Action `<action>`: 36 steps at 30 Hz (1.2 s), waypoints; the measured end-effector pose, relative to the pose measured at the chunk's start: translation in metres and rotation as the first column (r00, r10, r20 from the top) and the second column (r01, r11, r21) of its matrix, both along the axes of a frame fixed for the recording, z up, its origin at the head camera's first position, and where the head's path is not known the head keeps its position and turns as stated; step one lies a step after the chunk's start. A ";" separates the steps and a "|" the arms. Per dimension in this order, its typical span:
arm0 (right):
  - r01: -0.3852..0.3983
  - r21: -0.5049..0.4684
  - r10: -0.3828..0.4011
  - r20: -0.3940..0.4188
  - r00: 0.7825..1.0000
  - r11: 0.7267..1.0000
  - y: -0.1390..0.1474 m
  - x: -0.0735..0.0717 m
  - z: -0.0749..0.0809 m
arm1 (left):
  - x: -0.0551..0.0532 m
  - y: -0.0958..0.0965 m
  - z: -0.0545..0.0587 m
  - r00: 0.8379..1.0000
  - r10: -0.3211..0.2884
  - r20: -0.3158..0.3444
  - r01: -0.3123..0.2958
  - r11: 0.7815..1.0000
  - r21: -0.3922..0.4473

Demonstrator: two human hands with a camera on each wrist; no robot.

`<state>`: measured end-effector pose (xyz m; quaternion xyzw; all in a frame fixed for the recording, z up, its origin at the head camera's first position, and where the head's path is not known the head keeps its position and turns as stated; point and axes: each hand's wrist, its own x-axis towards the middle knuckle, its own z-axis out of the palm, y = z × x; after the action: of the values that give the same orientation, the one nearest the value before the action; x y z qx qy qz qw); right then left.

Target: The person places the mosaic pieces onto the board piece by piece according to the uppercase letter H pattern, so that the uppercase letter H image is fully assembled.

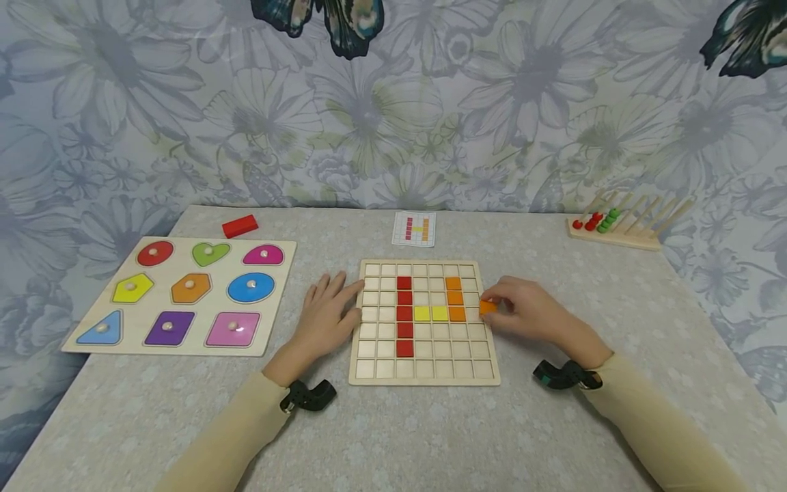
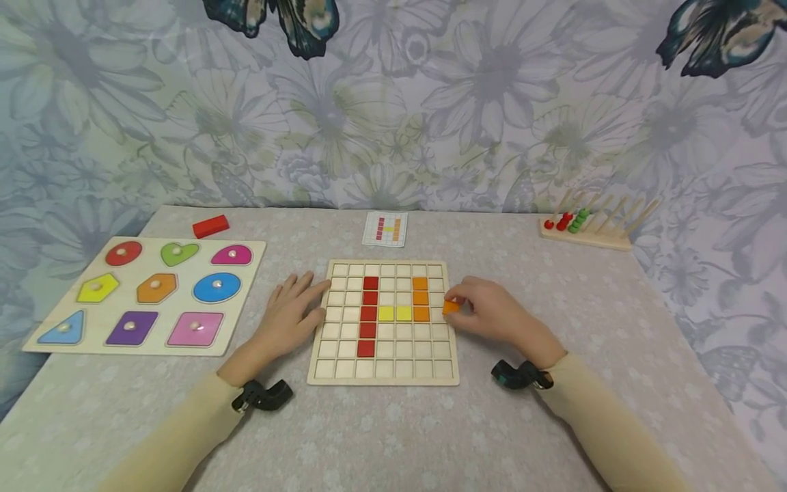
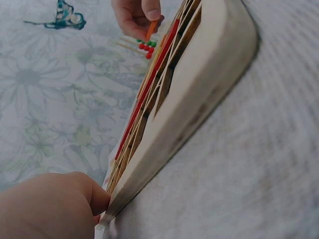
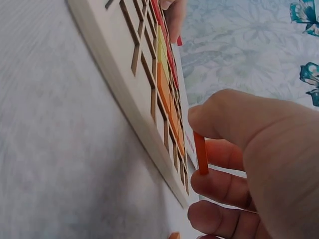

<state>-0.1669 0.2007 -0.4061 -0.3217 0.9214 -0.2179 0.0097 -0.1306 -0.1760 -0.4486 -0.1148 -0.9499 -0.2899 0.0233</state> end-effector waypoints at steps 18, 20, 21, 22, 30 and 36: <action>-0.074 0.025 0.073 0.024 0.997 0.997 -0.028 0.002 0.001 | 0.000 0.001 -0.001 1.000 0.001 -0.002 -0.001 1.000 0.000; -0.081 0.023 0.080 0.041 0.996 0.996 -0.030 0.003 0.001 | 0.000 0.001 0.000 1.000 0.001 -0.001 -0.001 1.000 0.001; -0.085 0.024 0.083 0.047 0.995 0.996 -0.031 0.003 0.001 | 0.000 0.001 0.000 1.000 0.001 0.000 -0.001 1.000 0.002; -0.089 0.024 0.088 0.051 0.995 0.996 -0.031 0.003 0.001 | 0.000 0.001 0.000 1.000 0.001 0.000 -0.001 1.000 0.002; -0.123 0.006 0.122 0.052 0.991 0.992 -0.034 0.006 -0.002 | 0.001 0.001 0.000 1.000 0.000 -0.003 0.000 1.000 -0.008; -0.132 0.007 0.132 0.054 0.990 0.991 -0.036 0.009 -0.002 | 0.001 0.001 0.000 1.000 0.002 -0.005 -0.002 1.000 -0.011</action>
<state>-0.1583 0.1645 -0.4081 -0.3761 0.8986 -0.2204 0.0503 -0.1299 -0.1754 -0.4488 -0.1148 -0.9515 -0.2843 0.0252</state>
